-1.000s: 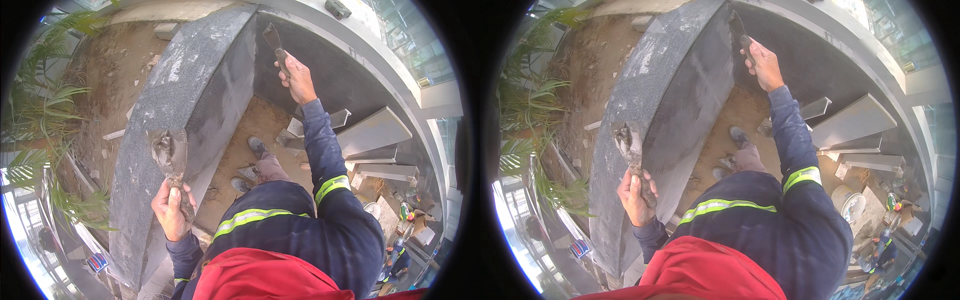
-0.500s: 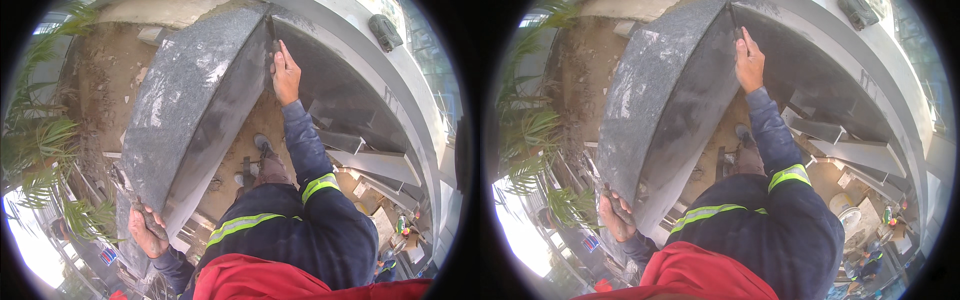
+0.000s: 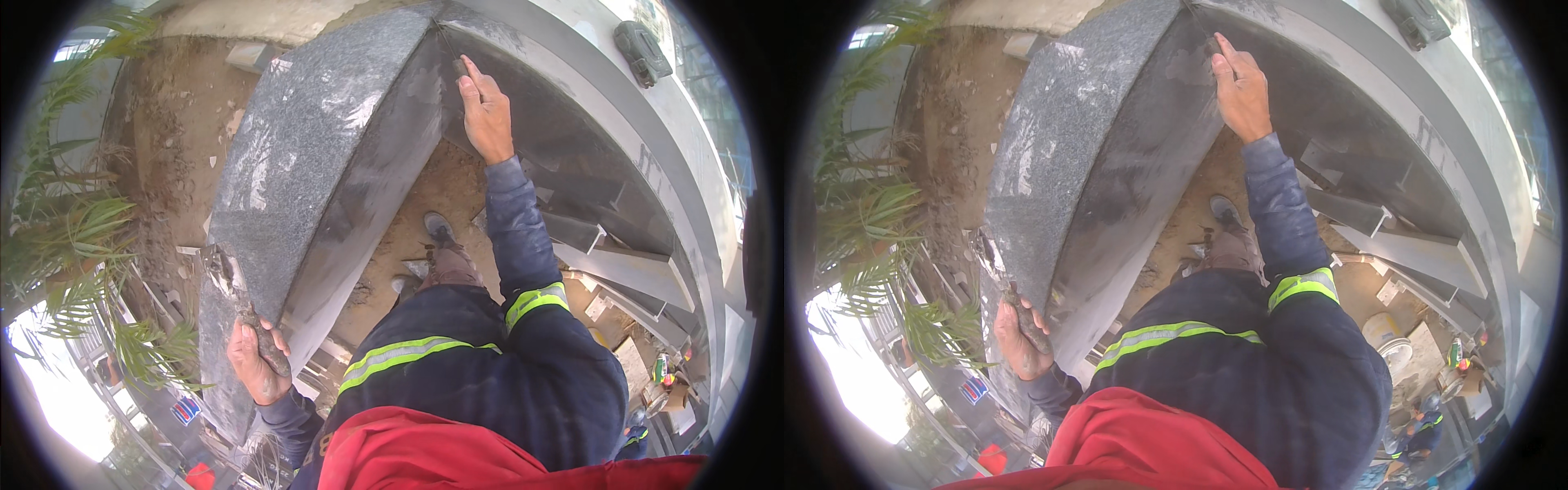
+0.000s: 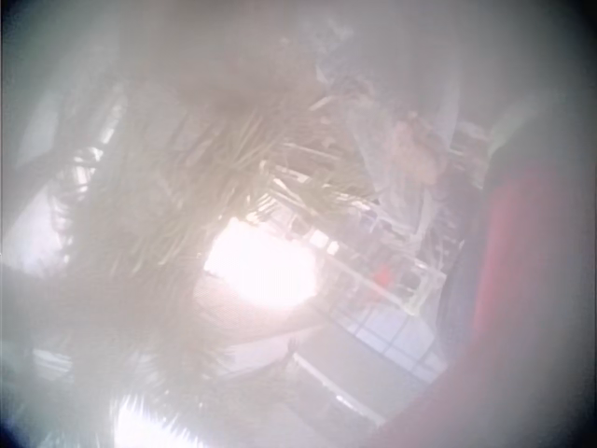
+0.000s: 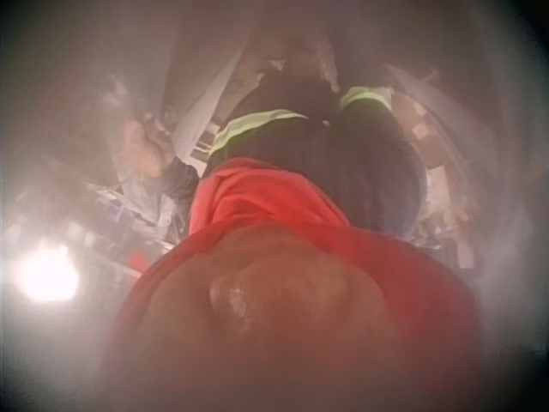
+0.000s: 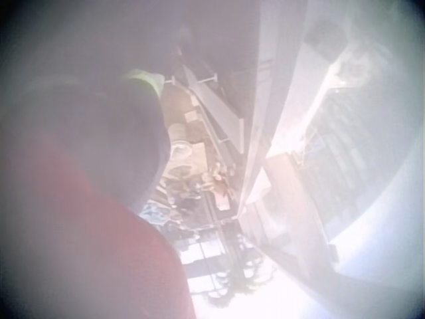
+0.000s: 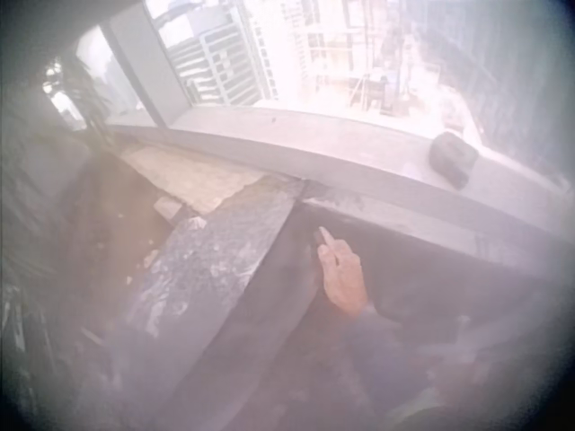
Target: The person applies mortar to the edge of a curved stone structure using a trowel and a smaller pointing tool. They repeatedly scoop mortar from the trowel and smooth it along the joint, working along the curve.
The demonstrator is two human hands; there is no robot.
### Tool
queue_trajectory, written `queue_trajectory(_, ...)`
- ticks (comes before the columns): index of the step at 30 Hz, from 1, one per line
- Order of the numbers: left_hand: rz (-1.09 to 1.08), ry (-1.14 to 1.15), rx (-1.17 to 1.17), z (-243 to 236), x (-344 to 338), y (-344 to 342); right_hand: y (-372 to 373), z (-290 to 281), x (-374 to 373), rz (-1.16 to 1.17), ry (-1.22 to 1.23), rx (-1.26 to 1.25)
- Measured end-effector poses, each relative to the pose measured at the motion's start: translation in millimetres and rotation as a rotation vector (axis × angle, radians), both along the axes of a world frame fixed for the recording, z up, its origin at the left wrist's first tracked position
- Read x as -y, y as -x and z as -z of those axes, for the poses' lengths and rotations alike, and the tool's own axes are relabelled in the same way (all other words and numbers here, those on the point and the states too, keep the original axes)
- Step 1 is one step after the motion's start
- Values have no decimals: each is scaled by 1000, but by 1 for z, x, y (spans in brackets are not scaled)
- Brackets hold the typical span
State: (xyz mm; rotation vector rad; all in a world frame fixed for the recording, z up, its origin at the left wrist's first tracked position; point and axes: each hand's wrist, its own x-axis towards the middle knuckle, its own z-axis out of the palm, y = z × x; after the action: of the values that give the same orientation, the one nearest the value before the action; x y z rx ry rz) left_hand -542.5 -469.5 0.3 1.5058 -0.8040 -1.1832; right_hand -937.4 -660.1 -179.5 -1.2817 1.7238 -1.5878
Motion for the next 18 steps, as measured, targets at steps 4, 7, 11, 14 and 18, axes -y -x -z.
queue_trajectory(4, 11, -4, -28, 1, -3, 7, 1, 8, -9, -29, -11, -48)
queue_trajectory(7, 16, 2, -15, 0, -6, 7, 7, 13, -20, -62, 18, -96)
queue_trajectory(11, -6, 19, 8, -1, -9, 6, 12, 13, -21, -48, 30, 103)
queue_trajectory(14, -7, 17, 6, 0, -11, 7, 5, 12, -10, -34, 12, 304)
queue_trajectory(18, -14, 14, 11, 3, -15, 6, -6, 4, -14, -66, -49, 483)
